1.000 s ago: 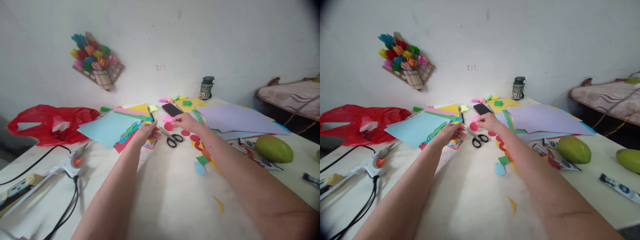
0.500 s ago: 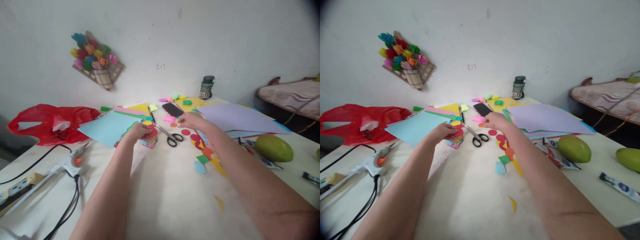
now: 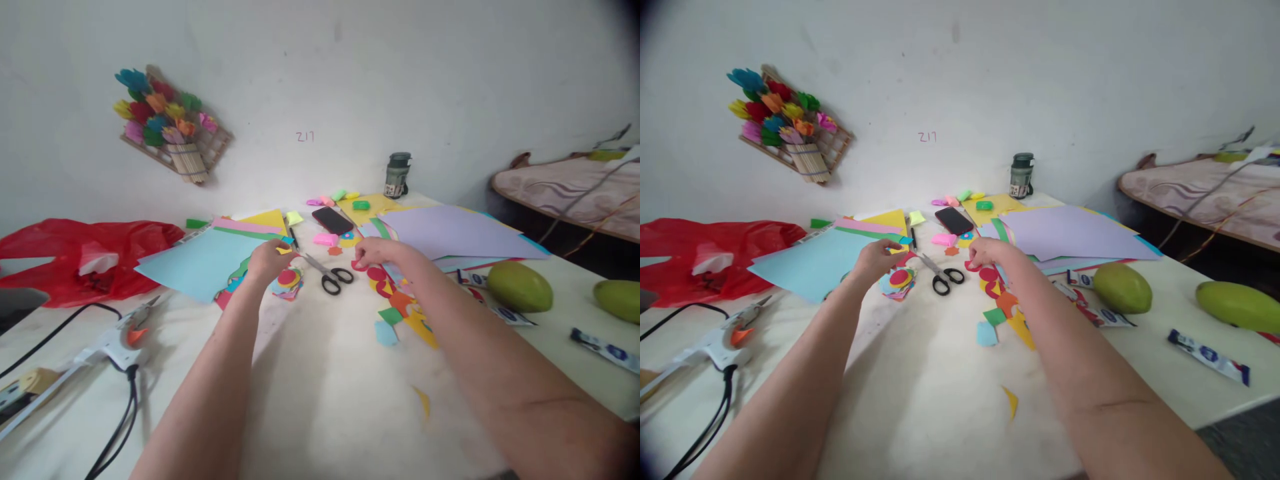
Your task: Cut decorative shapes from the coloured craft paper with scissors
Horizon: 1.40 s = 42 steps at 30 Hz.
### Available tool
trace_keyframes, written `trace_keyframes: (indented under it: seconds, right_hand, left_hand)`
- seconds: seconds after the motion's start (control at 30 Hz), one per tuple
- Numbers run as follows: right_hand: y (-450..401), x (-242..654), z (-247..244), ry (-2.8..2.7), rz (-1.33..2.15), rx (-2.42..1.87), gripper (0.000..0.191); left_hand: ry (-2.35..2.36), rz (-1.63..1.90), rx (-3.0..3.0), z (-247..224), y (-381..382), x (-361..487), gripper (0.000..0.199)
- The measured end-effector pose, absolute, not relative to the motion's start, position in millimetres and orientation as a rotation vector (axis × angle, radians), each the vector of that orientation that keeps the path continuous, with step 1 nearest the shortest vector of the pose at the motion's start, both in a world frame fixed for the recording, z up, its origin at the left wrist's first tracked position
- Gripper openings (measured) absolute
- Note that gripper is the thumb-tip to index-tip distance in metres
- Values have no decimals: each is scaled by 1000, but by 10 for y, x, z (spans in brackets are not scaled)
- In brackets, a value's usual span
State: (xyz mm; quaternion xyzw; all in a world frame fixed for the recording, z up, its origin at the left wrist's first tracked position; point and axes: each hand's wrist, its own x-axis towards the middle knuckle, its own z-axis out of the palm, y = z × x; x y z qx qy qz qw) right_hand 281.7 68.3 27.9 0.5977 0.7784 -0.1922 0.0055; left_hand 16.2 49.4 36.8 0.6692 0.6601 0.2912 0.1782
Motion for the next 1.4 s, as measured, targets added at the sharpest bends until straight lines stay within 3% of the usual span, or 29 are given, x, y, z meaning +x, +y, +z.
trace_keyframes:
  seconds: [0.23, 0.43, 0.73, 1.03, 1.4]
  right_hand:
    - [660, 2856, 349, 2527, -602, 1910, 16]
    - [557, 2977, 465, 2392, -608, 1747, 43]
    - [446, 2925, 495, 2264, -428, 1680, 31]
    - [436, 3131, 420, 2528, -693, 1899, 7]
    - [439, 3203, 432, 2852, -1382, 2043, 24]
  left_hand:
    - [1662, 788, 2160, 355, 285, 578, 28]
    - [1598, 718, 2285, 320, 135, 812, 27]
    - [1454, 592, 2605, 191, 58, 1205, 30]
    - [1579, 371, 2486, 80, 54, 1555, 51]
    - [1462, 567, 2427, -7, 45, 1643, 26]
